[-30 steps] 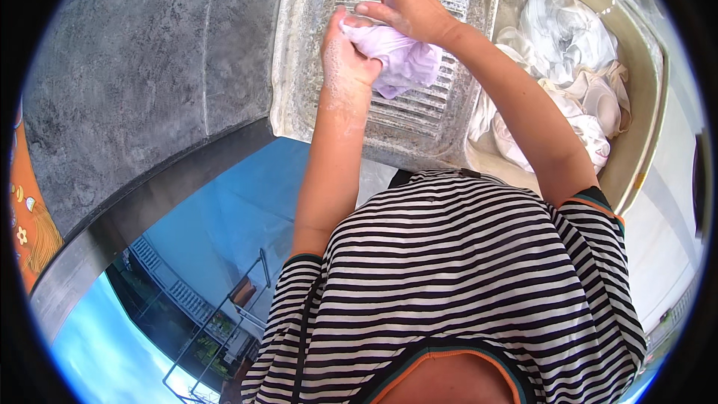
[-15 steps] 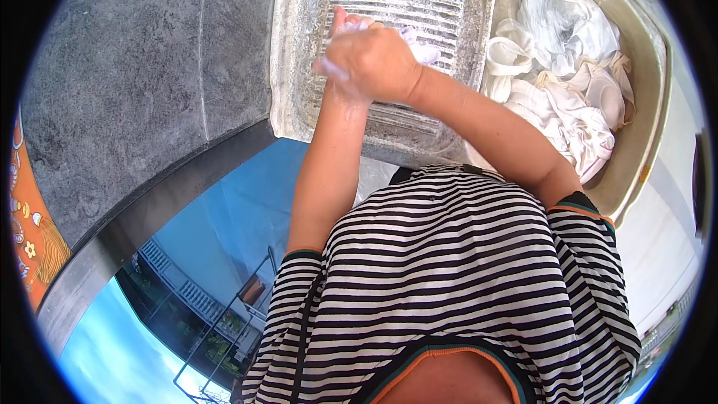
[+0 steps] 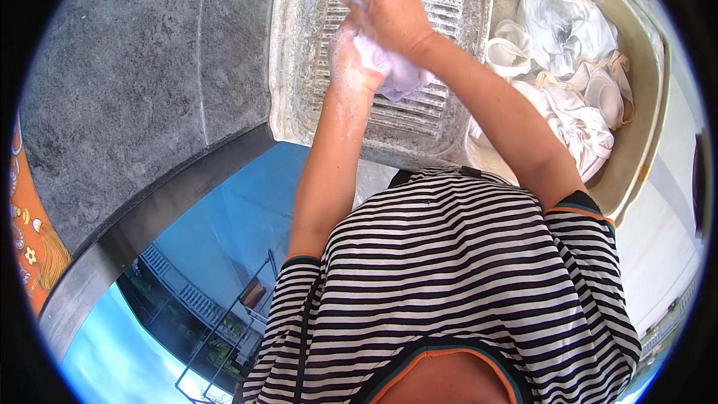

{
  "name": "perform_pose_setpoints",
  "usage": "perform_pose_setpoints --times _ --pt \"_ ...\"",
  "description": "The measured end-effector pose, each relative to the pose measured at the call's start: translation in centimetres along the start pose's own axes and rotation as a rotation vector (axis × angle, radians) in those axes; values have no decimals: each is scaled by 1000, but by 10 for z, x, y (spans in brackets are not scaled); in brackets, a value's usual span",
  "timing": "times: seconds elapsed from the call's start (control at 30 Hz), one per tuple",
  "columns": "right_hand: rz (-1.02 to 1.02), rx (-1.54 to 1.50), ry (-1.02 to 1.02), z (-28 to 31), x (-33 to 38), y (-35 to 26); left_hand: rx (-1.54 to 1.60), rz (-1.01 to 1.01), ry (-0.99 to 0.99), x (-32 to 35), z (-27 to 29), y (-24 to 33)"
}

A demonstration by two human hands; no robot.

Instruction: The person hand-washes a light purple garment on a concrete washboard, scrubbing it with soap and water. They repeatedly rub, squeeze, and rinse the fabric, then wring it out to remove excess water.

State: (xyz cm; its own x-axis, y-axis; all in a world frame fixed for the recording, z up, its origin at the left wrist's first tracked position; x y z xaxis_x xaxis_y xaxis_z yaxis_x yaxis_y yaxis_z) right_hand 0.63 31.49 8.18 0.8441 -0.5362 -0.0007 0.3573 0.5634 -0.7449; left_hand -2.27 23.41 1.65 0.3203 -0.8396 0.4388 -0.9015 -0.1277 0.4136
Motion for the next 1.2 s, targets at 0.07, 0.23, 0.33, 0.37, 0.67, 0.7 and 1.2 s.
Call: perform_pose_setpoints --times 0.07,0.23,0.33,0.37,0.67,0.7,1.2 --pt "64 191 8 1 -14 31 -332 -37 46 16 -23 9" --pt "193 -495 -202 58 -26 16 -1335 -121 -18 34 -48 72" --pt "273 -402 -390 73 -15 15 -1062 -169 -150 51 -73 102" --pt "302 -332 -434 75 -11 18 -878 -303 -229 60 -90 114" --pt "-11 -1415 -103 37 33 27 -120 -279 29 16 -3 75" --pt "27 -1357 -156 17 32 20 -125 -210 142 8 16 61" --pt "392 -30 118 -10 51 -91 59 35 -648 -18 25 6"
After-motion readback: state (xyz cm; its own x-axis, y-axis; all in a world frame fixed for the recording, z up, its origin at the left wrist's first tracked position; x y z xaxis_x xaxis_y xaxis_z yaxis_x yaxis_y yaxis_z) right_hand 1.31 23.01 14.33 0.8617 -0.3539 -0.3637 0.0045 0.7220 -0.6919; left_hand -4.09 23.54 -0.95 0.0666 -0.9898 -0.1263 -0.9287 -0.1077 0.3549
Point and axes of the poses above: each hand's wrist, its own x-axis away from the middle knuckle, its own z-axis out of the back of the hand, y = z × x, the point moved 8 cm from there along -x, towards the middle knuckle, and after that the axes turned 12 degrees about -y, right-handed, at the moved point
